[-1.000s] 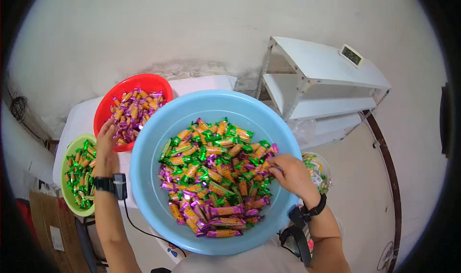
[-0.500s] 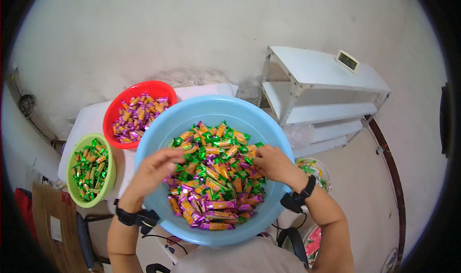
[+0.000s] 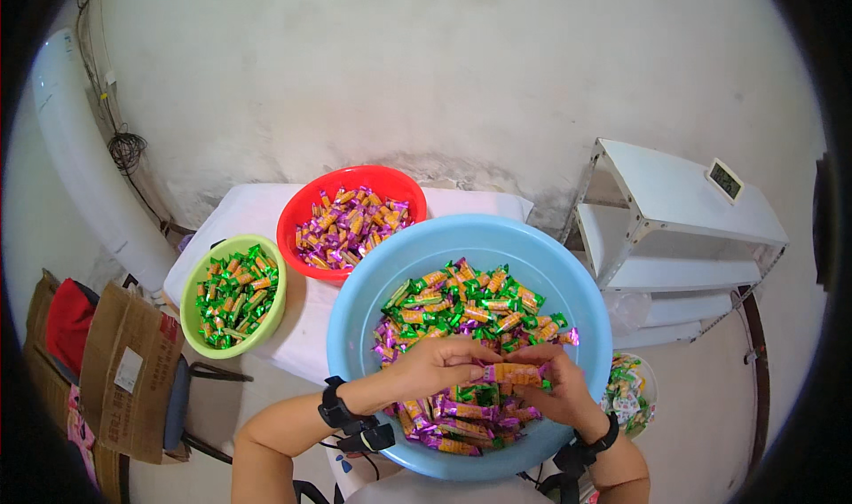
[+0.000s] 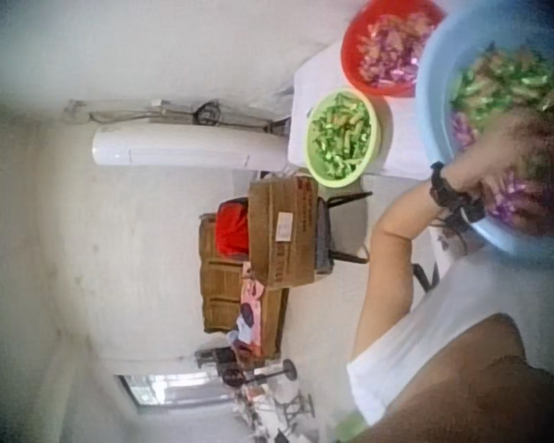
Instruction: The person sorts individually-wrapped candies from a blue bowl into a red bowl and a green bowl by hand.
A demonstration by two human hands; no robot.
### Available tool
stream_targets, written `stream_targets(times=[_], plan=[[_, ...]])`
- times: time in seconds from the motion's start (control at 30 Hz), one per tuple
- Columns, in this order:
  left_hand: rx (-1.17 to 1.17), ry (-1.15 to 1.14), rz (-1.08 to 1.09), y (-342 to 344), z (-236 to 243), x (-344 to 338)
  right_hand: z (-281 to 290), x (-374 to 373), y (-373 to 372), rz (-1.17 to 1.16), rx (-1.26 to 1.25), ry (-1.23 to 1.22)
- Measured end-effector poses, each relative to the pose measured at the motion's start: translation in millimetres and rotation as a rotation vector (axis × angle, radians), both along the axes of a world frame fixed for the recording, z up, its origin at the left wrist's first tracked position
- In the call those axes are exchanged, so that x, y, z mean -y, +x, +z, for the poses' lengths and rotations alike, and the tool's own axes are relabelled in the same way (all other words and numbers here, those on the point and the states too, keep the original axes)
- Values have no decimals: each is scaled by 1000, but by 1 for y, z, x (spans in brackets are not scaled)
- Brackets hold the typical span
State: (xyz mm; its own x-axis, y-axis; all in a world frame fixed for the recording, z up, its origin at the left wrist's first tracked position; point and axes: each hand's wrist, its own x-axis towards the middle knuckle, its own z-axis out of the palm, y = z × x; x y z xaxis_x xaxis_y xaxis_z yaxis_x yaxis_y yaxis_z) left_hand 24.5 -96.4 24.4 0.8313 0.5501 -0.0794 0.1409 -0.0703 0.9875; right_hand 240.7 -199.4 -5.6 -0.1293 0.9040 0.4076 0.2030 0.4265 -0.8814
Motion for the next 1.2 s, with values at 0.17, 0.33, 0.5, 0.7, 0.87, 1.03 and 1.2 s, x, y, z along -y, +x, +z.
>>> stream_targets(times=[0.17,0.33,0.5,0.7,0.87,1.03,1.2], plan=[[112,-1,502,-39,20,-70,11,8,16,-170,182,-84],[108,60,890,-109,-42,-210,4,10,26,-299,308,-145],[221,-87,849,-90,-50,-275,-3,8,30,-330,455,-200],[161,199,739,-110,-72,-300,1,8,43,-279,731,-167],[248,-47,624,-116,-8,-210,5,4,59,-343,1039,-127],[431,-3,564,-80,26,-119,-5,6,57,-253,1314,-143],[379,-97,372,-53,22,-60,-25,-1,65,-294,1508,-46]])
